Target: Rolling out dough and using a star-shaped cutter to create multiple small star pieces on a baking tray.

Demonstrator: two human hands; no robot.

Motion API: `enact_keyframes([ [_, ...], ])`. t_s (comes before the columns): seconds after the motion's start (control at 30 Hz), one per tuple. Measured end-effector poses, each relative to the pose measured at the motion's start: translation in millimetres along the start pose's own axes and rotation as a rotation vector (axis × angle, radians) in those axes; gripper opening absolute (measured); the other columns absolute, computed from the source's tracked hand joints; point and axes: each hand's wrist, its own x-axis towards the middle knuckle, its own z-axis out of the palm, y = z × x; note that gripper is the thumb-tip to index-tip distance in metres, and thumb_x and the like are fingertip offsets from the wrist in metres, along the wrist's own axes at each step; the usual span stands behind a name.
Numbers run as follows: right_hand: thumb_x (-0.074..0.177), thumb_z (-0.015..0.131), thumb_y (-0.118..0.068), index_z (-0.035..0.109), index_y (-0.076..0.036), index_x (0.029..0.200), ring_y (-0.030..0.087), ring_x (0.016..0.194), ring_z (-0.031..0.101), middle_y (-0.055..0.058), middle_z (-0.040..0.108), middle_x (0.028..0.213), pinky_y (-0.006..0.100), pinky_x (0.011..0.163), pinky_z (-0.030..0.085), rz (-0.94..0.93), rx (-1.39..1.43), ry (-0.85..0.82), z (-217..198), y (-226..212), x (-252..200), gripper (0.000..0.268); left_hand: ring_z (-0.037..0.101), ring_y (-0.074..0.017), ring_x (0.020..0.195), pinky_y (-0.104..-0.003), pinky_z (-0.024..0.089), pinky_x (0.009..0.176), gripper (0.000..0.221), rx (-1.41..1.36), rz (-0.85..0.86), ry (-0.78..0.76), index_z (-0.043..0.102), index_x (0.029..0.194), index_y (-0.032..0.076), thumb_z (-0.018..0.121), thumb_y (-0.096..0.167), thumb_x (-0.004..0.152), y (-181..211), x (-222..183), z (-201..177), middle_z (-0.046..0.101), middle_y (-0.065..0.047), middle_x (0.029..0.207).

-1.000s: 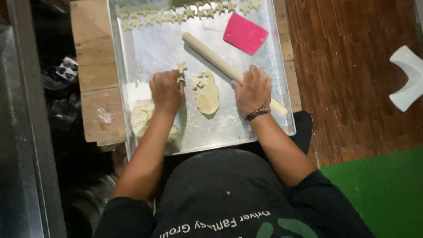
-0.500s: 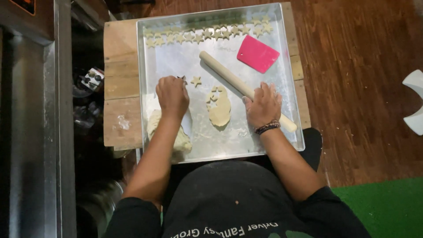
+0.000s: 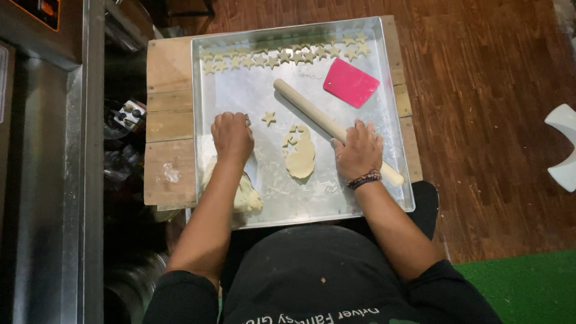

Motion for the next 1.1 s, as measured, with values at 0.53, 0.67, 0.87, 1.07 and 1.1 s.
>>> enact_keyframes([
  [0.53, 0.1, 0.061, -0.051, 0.057, -0.009, 0.118, 0.044, 0.139, 0.05, 0.015, 0.055, 0.146, 0.061, 0.113, 0.033, -0.019, 0.028, 0.032, 4, 2, 0, 0.045, 0.059, -0.0331, 0.108, -0.044, 0.047, 0.094, 0.016, -0.101, 0.009, 0.07, 0.076, 0.098, 0.003, 0.061, 0.009, 0.097, -16, 6, 20, 0.063, -0.013, 0.097],
  [0.67, 0.1, 0.063, -0.049, 0.057, -0.009, 0.117, 0.044, 0.136, 0.052, 0.015, 0.056, 0.144, 0.061, 0.111, 0.035, -0.031, 0.014, 0.062, 6, 2, -3, 0.044, 0.061, -0.0352, 0.109, -0.046, 0.049, 0.096, 0.018, -0.249, -0.047, 0.106, 0.075, 0.102, 0.004, 0.058, 0.011, 0.102, -26, 11, 27, 0.064, -0.014, 0.1],
  [0.87, 0.1, 0.064, -0.05, 0.056, -0.01, 0.117, 0.044, 0.135, 0.053, 0.014, 0.056, 0.143, 0.062, 0.111, 0.037, -0.044, 0.012, 0.07, 4, 2, -1, 0.044, 0.06, -0.0415, 0.107, -0.051, 0.049, 0.097, 0.016, -0.407, -0.033, 0.231, 0.073, 0.105, 0.004, 0.061, 0.014, 0.102, -46, 21, 41, 0.064, -0.018, 0.1],
  [1.07, 0.1, 0.065, -0.048, 0.056, -0.009, 0.117, 0.045, 0.135, 0.053, 0.015, 0.056, 0.143, 0.063, 0.11, 0.036, -0.039, 0.015, 0.07, 4, 2, -1, 0.044, 0.062, -0.039, 0.103, -0.049, 0.049, 0.097, 0.013, -0.419, 0.08, 0.25, 0.075, 0.101, 0.007, 0.064, 0.014, 0.099, -22, 0, 29, 0.065, -0.014, 0.098],
  [1.1, 0.099, 0.065, -0.048, 0.056, -0.009, 0.118, 0.045, 0.135, 0.053, 0.016, 0.056, 0.143, 0.064, 0.11, 0.036, -0.041, 0.021, 0.078, 6, 3, -1, 0.044, 0.062, -0.0427, 0.1, -0.051, 0.049, 0.095, 0.012, -0.411, 0.18, 0.272, 0.075, 0.099, 0.005, 0.066, 0.012, 0.097, -11, -8, 27, 0.066, -0.018, 0.094],
])
